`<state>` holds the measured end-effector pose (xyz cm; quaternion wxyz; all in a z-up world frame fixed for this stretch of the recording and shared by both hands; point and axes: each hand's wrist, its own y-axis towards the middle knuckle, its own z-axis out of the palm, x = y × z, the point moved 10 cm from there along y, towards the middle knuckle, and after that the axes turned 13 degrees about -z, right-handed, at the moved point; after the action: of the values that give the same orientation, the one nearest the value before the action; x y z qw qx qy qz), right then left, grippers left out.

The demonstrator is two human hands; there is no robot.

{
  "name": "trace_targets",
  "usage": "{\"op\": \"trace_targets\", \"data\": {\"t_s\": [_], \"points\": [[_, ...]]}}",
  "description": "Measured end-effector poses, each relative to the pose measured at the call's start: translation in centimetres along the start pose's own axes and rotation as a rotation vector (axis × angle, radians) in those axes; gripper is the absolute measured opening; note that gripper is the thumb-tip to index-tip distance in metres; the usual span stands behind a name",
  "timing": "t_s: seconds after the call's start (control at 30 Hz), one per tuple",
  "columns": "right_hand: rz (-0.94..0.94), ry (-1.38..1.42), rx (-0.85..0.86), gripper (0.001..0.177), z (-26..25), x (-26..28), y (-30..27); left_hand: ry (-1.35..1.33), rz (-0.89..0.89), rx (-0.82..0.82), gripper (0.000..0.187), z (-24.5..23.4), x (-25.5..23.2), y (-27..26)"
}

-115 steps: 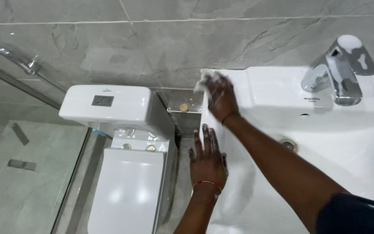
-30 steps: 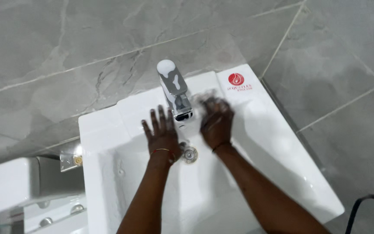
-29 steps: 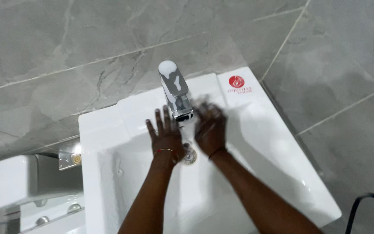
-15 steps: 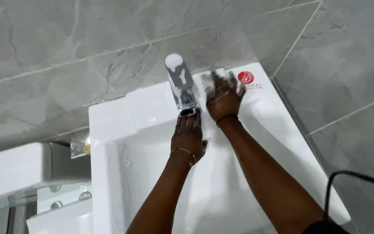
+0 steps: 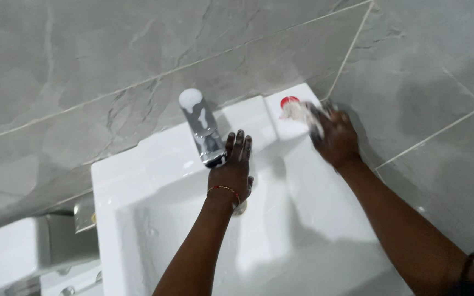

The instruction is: The person scrubs a white bathroom sink with a soapy cloth, covering the basin, faucet, and surrounding surfaces. The person repeatedly rinses and wrings the cloth under running water while continuing to wipe the sink.

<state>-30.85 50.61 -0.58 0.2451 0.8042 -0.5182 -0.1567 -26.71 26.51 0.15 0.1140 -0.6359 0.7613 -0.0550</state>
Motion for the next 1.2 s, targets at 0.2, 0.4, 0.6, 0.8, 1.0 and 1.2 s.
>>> {"op": "trace_targets", "data": {"t_s": [0.2,0.4,0.6,0.8,1.0,1.2], "points": [[0.041,0.023,0.182,0.048,-8.9,3.4,-12.6,0.139,0.013,0.009,0.104,1.0,-2.1,5.0],[-0.068,-0.061,0.227,0.045,-6.9,4.4,-9.6,0.119,0.076,-0.086,0.101,-0.5,-4.2,7.5],[-0.228,-0.119,0.658,0.047,7.9,9.3,-7.7,0.103,0.121,-0.22,0.077,0.8,-5.4,7.5],[-0.417,0.172,1.21,0.068,12.7,21.3,-16.0,0.193,0.214,-0.278,0.063,4.6,-6.3,1.9],[-0.212,0.213,1.003,0.074,3.6,17.2,-18.4,0.014,0.215,-0.098,0.074,7.1,-5.2,-2.4],[-0.167,-0.272,0.627,0.043,-3.1,10.8,-14.6,0.058,0.156,-0.298,0.066,3.3,-2.2,-2.8]]}}
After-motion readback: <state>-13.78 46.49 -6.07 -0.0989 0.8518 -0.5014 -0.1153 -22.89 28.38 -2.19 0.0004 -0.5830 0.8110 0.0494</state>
